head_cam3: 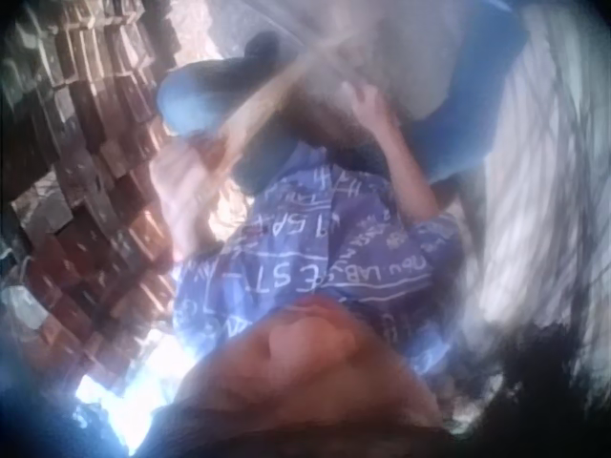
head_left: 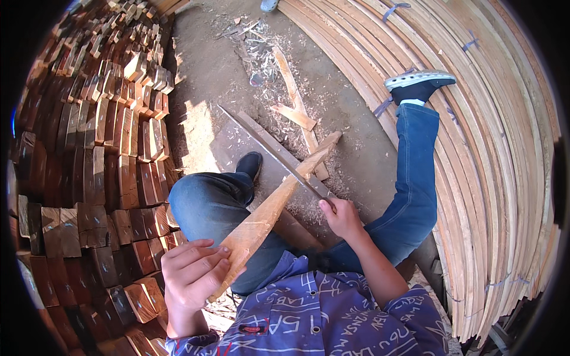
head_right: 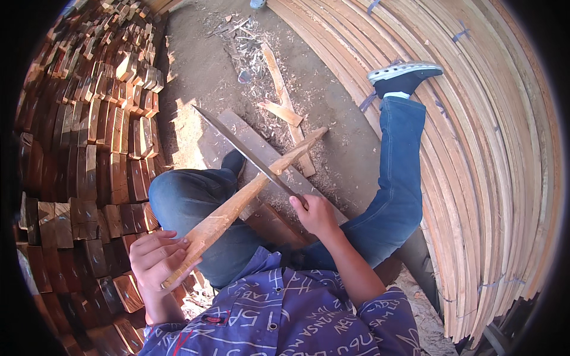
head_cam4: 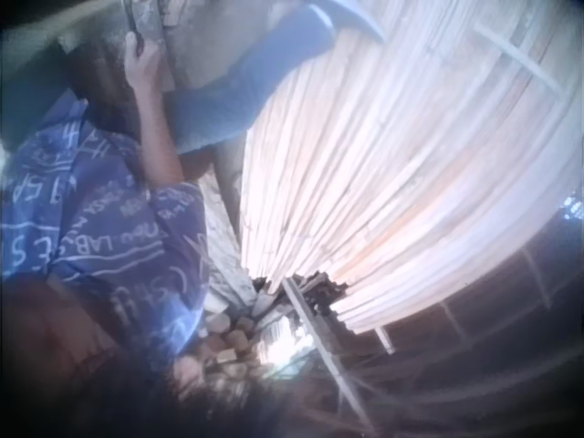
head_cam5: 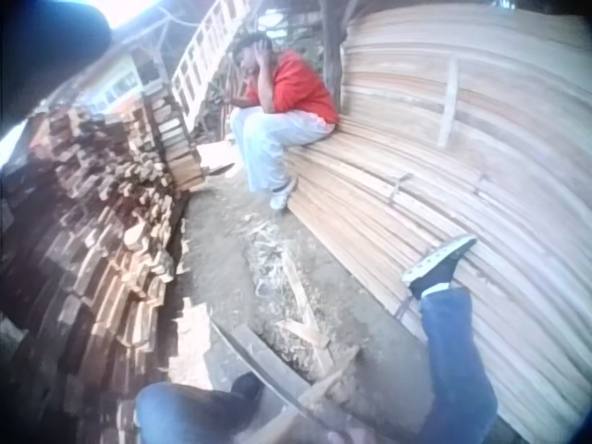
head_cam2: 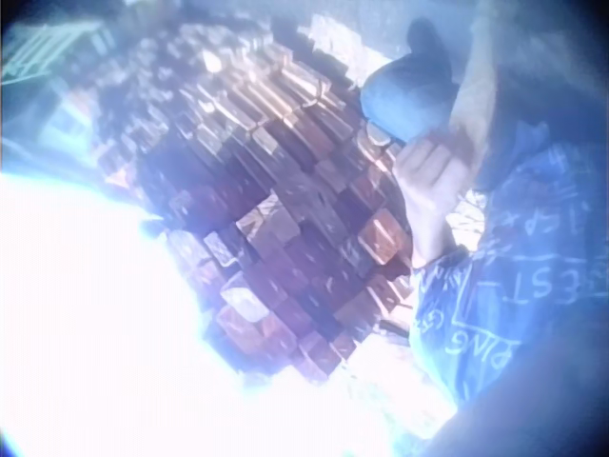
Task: The person sits on the ground and uses a knife to shave and shape a thin wooden strip. They hold the strip with one hand and the knife with the other, repeatedly scraping the surface to remove thin layers of wood.
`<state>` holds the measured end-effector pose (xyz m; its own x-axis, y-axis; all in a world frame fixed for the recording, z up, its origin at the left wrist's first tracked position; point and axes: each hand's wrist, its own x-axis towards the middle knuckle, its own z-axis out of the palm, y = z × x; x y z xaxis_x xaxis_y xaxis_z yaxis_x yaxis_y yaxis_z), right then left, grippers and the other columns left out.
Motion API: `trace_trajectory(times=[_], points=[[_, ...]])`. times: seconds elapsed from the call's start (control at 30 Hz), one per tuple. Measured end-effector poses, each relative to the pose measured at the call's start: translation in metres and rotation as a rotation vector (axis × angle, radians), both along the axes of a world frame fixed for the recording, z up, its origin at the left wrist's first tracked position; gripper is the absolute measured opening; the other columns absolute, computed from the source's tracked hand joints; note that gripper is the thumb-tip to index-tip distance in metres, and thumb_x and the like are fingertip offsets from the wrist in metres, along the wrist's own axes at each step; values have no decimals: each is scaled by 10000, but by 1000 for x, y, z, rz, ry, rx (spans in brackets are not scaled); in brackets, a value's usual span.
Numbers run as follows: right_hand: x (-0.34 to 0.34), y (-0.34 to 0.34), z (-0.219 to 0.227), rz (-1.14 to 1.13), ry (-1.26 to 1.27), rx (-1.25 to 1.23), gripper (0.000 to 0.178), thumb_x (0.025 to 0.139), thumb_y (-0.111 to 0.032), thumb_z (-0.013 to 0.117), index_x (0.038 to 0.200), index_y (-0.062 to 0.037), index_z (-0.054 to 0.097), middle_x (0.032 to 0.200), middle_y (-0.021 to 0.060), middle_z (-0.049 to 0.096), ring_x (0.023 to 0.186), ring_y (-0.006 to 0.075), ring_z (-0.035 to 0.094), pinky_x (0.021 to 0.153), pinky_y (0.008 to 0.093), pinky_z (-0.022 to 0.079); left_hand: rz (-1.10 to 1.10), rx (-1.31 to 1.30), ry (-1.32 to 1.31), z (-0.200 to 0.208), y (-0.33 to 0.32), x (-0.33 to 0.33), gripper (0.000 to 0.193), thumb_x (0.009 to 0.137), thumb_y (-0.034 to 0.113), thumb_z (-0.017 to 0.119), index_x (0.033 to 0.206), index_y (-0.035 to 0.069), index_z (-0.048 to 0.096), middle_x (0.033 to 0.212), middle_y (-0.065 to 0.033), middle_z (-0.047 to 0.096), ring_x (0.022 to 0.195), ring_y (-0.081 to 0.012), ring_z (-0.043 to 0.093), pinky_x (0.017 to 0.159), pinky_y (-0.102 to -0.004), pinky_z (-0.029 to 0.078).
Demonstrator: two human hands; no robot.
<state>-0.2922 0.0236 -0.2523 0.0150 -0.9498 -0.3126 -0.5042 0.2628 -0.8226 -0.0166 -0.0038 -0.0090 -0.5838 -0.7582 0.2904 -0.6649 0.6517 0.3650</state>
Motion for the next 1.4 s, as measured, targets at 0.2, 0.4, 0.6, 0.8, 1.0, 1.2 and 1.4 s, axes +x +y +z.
trace_trajectory(times=[0.2, 0.4, 0.6, 0.8, 1.0, 1.2, 1.4], points=[[16, 7, 54, 60, -145, 99, 500, 931, -445, 592, 748, 19, 624, 590, 212, 562, 614, 405, 613, 555, 455, 453, -8, -21, 13, -2, -1, 1, 307, 661, 199, 863, 763, 63, 607, 724, -63, 702, 688, -199, 702, 687, -361, 599], [16, 8, 48, 85, -82, -120, 484, 891, -456, 641, 727, -3, 599, 576, 179, 565, 585, 395, 603, 539, 463, 451, 11, -6, 15, -1, -1, 0, 305, 659, 201, 863, 761, 63, 611, 726, -62, 704, 674, -196, 694, 689, -359, 599], [0, -1, 2, 2, 45, 32, 537, 945, -452, 565, 725, 34, 632, 664, 246, 601, 645, 429, 609, 584, 479, 453, -9, 16, 5, -5, 0, 12, 339, 644, 197, 878, 782, 63, 598, 724, -87, 709, 665, -231, 707, 712, -385, 594], [15, 11, 47, 75, -82, 33, 537, 930, -471, 585, 709, 18, 603, 621, 230, 583, 629, 428, 609, 564, 480, 451, 8, -15, 13, -5, 2, 5, 327, 647, 205, 874, 760, 64, 601, 723, -70, 704, 654, -209, 691, 689, -367, 598], [13, 9, 37, 120, -23, -72, 505, 899, -466, 623, 713, 3, 589, 597, 204, 578, 616, 421, 614, 560, 475, 467, 14, -4, 14, -5, 4, 5, 322, 644, 208, 872, 752, 62, 606, 724, -66, 702, 655, -203, 689, 681, -359, 599], [-33, -3, -55, -127, 147, 198, 604, 947, -482, 541, 676, 56, 582, 613, 255, 547, 581, 400, 566, 578, 469, 422, 15, 19, 15, -7, 9, 13, 280, 647, 190, 855, 741, 61, 625, 726, -58, 700, 690, -201, 700, 692, -362, 598], [-18, 7, -35, -156, -57, 275, 566, 948, -486, 580, 621, -27, 521, 528, 87, 519, 453, 181, 539, 440, 368, 414, 21, 49, -32, 6, 14, -9, 252, 669, 184, 835, 757, 65, 631, 765, -47, 702, 739, -194, 708, 712, -370, 601]])
